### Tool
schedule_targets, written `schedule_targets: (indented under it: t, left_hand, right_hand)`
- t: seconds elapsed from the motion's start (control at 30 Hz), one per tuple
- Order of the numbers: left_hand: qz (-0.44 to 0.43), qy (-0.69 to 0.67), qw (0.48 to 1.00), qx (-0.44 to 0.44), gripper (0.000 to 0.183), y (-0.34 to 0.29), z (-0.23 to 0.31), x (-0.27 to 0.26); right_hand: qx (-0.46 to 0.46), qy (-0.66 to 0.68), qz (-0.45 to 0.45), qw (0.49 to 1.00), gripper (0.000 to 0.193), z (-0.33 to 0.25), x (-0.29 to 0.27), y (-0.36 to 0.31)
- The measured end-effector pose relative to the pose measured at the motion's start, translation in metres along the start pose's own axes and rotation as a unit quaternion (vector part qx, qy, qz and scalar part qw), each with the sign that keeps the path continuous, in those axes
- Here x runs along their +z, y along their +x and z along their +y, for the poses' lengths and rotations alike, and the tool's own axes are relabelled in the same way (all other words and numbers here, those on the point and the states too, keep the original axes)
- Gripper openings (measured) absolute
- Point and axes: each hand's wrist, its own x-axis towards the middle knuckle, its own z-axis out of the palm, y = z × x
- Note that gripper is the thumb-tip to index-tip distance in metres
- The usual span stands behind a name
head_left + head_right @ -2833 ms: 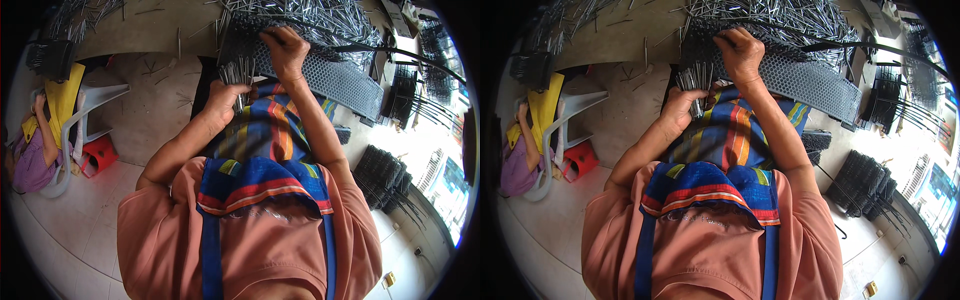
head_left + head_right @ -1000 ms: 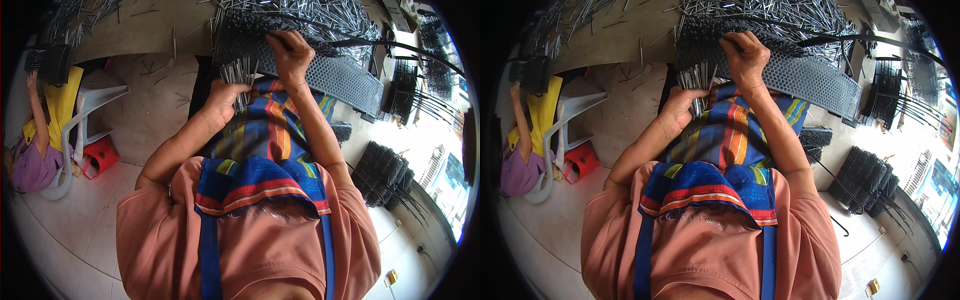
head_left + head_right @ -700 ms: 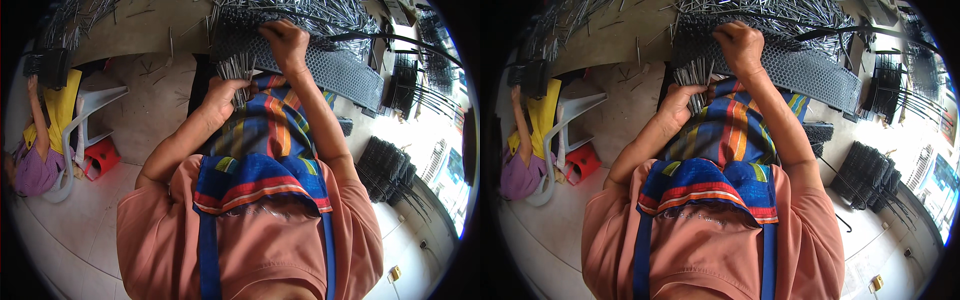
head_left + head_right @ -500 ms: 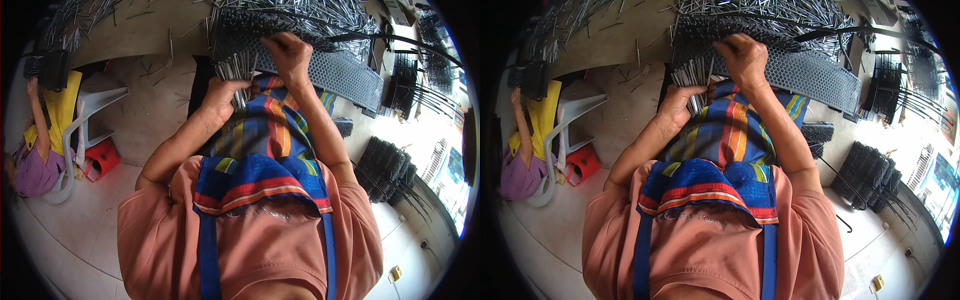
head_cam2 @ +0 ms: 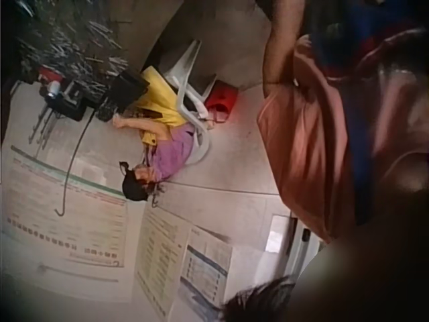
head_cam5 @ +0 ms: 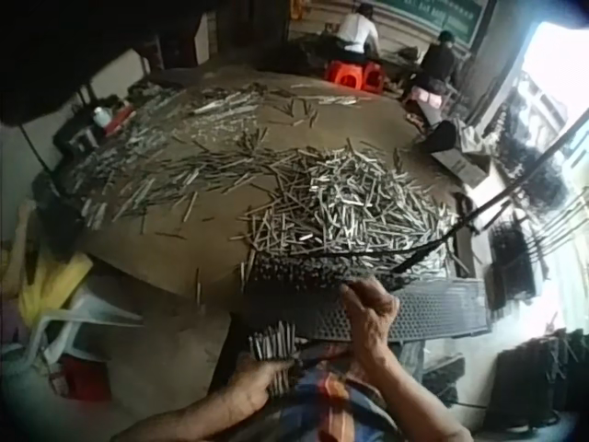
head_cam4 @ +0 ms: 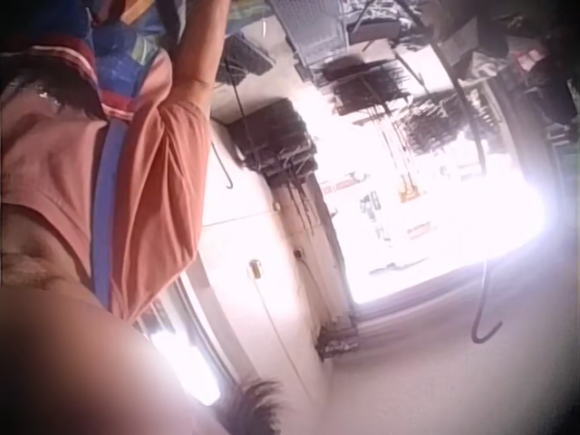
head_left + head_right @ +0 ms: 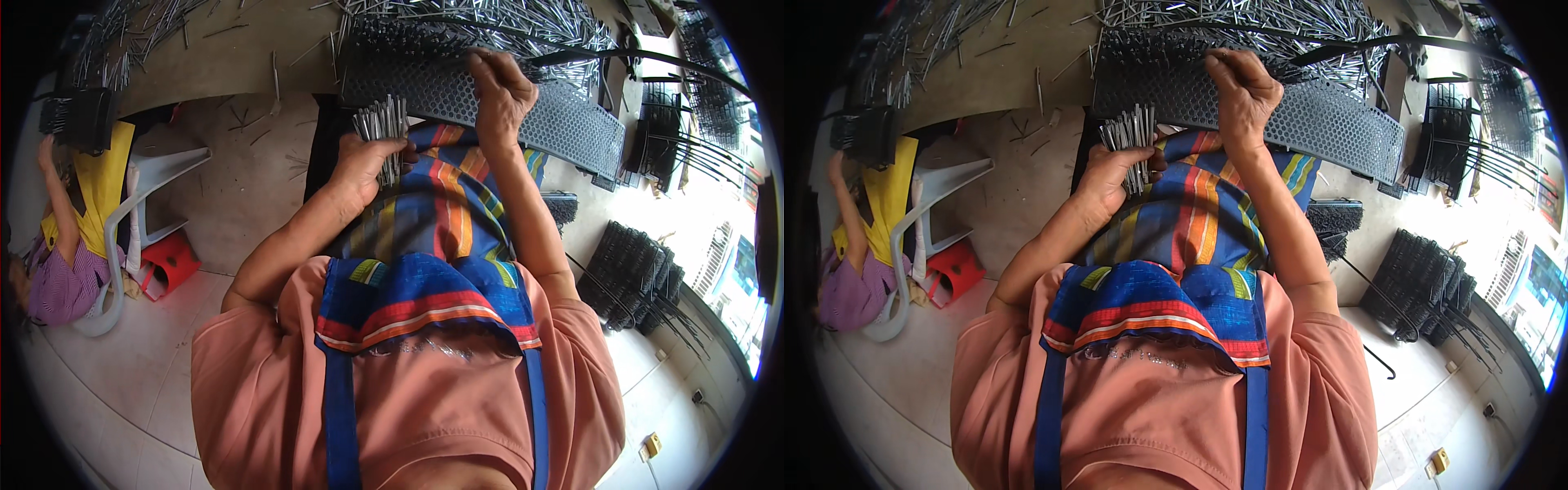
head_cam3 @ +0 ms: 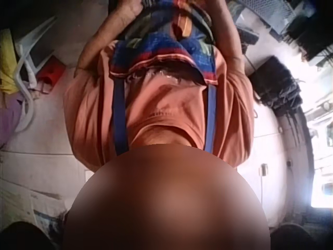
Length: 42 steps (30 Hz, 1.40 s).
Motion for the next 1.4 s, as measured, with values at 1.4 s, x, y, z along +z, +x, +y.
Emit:
schedule_targets:
  t: [1.4]
  left_hand:
    - [-0.014, -0.025, 0.999, -0.024, 0.019, -0.002, 0.006, 0.012]
  right_hand:
    - [-0.107, -0.236, -0.042, 0.965, 0.011, 0.016, 0.006, -0.001]
